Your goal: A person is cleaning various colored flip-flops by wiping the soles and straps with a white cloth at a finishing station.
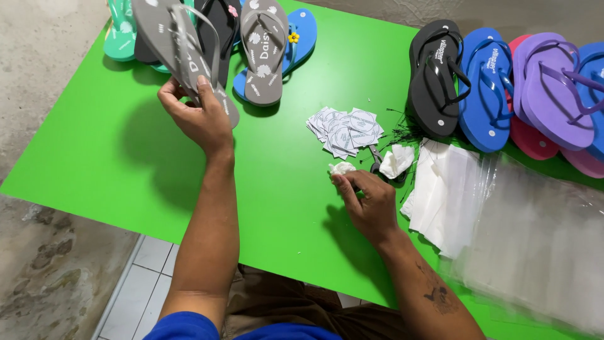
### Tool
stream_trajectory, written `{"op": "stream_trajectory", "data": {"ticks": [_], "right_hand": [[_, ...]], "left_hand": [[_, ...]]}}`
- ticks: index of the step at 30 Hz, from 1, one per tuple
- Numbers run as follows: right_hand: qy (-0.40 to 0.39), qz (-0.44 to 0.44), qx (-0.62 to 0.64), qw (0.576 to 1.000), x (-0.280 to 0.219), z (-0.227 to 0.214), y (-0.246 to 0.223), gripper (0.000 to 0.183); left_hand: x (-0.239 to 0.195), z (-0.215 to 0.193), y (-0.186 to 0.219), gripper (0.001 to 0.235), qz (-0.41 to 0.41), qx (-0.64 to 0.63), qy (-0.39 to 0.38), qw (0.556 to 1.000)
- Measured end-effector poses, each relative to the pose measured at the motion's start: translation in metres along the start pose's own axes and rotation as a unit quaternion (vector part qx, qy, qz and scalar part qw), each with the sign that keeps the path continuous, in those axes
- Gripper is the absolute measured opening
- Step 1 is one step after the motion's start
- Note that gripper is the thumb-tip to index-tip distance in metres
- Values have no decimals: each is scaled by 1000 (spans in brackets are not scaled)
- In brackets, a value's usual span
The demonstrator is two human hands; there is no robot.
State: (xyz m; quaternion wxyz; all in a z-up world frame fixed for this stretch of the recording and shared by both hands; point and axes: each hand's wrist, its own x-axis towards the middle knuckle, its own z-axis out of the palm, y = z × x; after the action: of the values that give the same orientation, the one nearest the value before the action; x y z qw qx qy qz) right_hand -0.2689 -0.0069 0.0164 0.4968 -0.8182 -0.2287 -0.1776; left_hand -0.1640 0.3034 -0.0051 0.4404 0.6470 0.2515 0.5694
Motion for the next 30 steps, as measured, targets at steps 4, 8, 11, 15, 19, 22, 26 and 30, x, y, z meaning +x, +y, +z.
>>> {"op": "stream_trajectory", "data": {"ticks": [4,8,11,15,19,22,26,30], "right_hand": [[24,17,-1,1000,0,-1,-4,23],[27,120,128,984,4,-10,-19,63],[28,175,211,961,5,-11,-19,49],[32,193,260,946,5,-13,-19,20],[11,207,290,934,2,-5,-14,22],[-41,210,277,937,-1,1,-16,24],[-25,203,229,952,-6,2,-13,35],[105,88,132,982,-2,-9,-12,69]], "left_hand": [[-47,-3,79,28,-7,-165,-83,983],[-115,-17,123,34,-149,-305,-311,887],[-142,-22,122,28,-176,-342,-434,815],[-147,-11,93,80,-266,-394,-503,722],[-116,-1,101,61,-303,-406,-504,700],[-110,-3,107,28,-445,-432,-455,640],[-101,-15,145,22,-547,-411,-439,582],[-99,-19,137,25,-457,-365,-549,597]]}}
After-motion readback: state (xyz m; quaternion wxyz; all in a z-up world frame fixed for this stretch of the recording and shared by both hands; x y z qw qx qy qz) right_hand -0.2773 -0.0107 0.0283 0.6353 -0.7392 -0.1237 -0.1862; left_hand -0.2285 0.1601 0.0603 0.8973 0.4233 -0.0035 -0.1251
